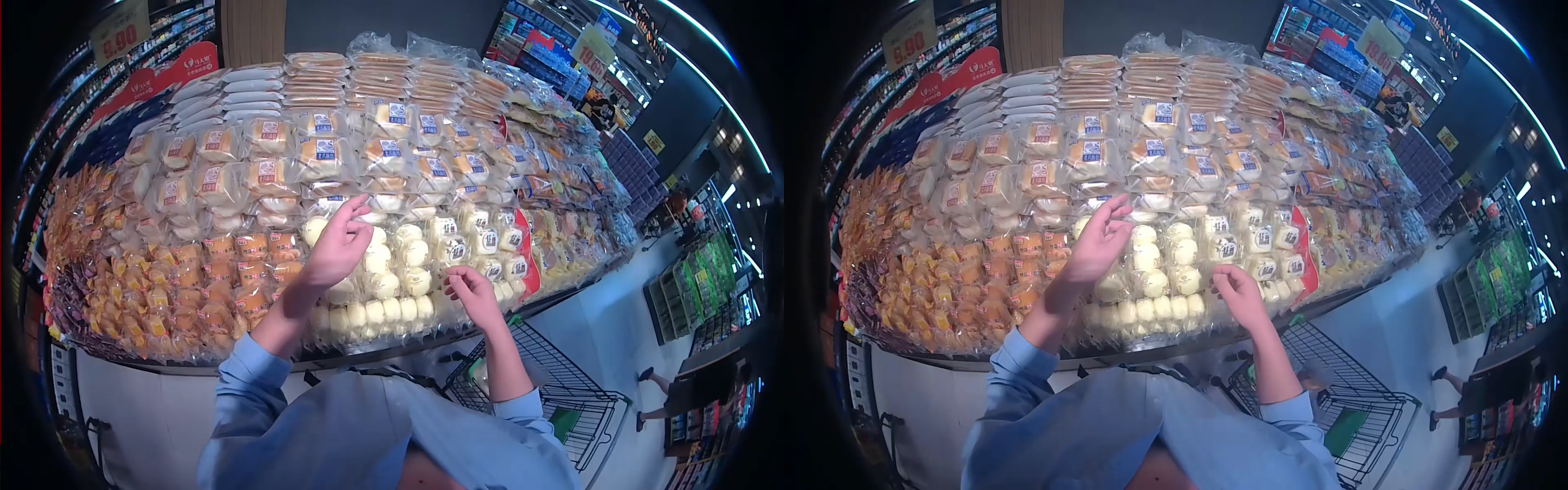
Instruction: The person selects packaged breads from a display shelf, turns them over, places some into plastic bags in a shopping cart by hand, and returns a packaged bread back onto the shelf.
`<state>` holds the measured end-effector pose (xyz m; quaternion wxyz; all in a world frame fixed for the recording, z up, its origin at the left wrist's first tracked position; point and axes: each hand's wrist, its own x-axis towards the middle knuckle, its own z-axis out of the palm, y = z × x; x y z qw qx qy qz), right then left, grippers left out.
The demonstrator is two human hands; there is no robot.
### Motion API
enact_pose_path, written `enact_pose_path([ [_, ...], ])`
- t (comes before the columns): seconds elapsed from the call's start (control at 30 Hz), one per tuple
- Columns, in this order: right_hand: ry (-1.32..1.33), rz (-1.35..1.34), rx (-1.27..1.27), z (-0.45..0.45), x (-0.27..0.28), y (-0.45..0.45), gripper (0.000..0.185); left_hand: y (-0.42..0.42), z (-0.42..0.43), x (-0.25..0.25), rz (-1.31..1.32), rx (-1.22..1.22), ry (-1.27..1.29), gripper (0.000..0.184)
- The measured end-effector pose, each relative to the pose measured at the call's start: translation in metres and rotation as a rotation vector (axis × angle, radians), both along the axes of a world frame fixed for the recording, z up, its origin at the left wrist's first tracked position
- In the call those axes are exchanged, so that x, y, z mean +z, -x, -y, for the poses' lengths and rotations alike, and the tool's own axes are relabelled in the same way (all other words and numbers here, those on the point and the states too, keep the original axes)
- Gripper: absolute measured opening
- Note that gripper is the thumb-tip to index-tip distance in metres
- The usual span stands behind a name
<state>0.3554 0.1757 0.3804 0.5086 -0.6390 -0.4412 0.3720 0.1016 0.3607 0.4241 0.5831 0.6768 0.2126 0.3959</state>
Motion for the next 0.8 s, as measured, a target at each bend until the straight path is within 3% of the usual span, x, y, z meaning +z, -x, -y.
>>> enact_pose_path([
  [0.27, -0.308, 0.082, 0.224, -0.137, 0.100, -0.028, 0.039, -0.057, -0.074, 0.062, -0.069, 0.333, -0.287, 0.057],
  [0.37, -0.164, -0.132, 0.157, -0.199, 0.124, -0.044, 0.046, -0.080, -0.102, 0.078, -0.370, 0.661, -0.578, 0.060],
  [0.47, -0.121, -0.293, 0.190, -0.240, 0.129, -0.052, 0.052, -0.101, -0.131, 0.083, -0.451, 0.676, -0.524, 0.065],
  [0.63, -0.078, -0.365, 0.308, -0.260, 0.129, -0.055, 0.045, -0.122, -0.175, 0.085, -0.462, 0.610, -0.291, 0.054],
  [0.73, -0.253, -0.404, 0.327, -0.250, 0.132, -0.049, 0.047, -0.129, -0.178, 0.078, -0.096, 0.528, -0.268, 0.051],
  [0.8, -0.294, -0.357, 0.335, -0.235, 0.135, -0.051, 0.049, -0.124, -0.151, 0.090, 0.024, 0.467, -0.096, 0.043],
])
